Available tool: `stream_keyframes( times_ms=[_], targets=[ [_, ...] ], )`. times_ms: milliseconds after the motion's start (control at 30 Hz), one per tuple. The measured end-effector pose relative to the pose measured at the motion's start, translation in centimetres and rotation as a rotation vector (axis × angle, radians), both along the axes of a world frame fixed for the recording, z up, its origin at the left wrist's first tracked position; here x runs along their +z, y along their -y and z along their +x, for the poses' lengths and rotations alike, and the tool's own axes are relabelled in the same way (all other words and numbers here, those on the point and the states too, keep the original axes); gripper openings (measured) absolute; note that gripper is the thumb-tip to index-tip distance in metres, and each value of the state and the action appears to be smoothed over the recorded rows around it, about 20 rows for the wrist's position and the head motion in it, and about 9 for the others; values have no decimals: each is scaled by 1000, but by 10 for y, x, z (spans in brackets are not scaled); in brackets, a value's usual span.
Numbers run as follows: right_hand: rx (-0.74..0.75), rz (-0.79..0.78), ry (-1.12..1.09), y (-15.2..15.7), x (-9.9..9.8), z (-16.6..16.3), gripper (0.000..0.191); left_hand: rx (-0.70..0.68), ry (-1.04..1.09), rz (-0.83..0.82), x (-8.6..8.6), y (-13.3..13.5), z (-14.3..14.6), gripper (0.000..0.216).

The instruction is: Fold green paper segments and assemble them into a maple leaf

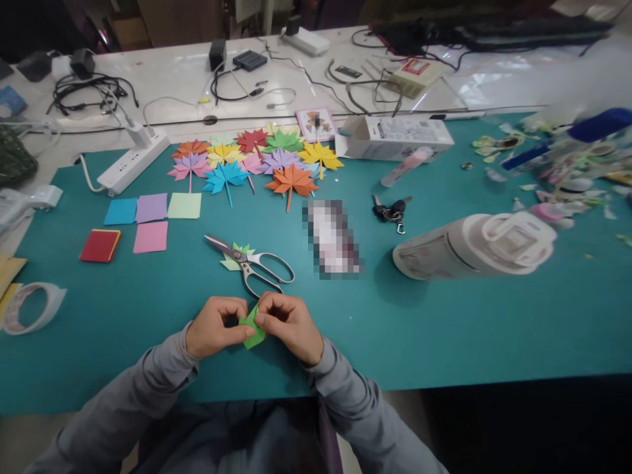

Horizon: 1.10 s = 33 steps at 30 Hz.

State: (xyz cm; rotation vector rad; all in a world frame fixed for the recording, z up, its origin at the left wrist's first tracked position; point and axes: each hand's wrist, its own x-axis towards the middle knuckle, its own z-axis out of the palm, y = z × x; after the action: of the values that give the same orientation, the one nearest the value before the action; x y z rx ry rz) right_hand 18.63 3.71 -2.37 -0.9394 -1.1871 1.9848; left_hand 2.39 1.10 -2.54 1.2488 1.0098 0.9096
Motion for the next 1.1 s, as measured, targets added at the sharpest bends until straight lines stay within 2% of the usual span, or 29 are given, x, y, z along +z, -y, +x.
stream_keyframes(
  times_ms=[467, 700, 933, 1100],
  targets=[
    [-4, -11, -19, -1, 1, 1, 31, -62, -14, 30, 0, 0, 0, 32],
    [-55, 10, 8, -1, 2, 1, 36, -116, -57, 79, 4, 0, -1, 34],
    [-73, 15, 26, 0, 4, -4, 37, 8, -48, 54, 5, 0, 0, 34],
    [6, -30, 13, -5, 9, -2, 25, 55, 0, -34, 8, -1, 0, 38]
  ],
)
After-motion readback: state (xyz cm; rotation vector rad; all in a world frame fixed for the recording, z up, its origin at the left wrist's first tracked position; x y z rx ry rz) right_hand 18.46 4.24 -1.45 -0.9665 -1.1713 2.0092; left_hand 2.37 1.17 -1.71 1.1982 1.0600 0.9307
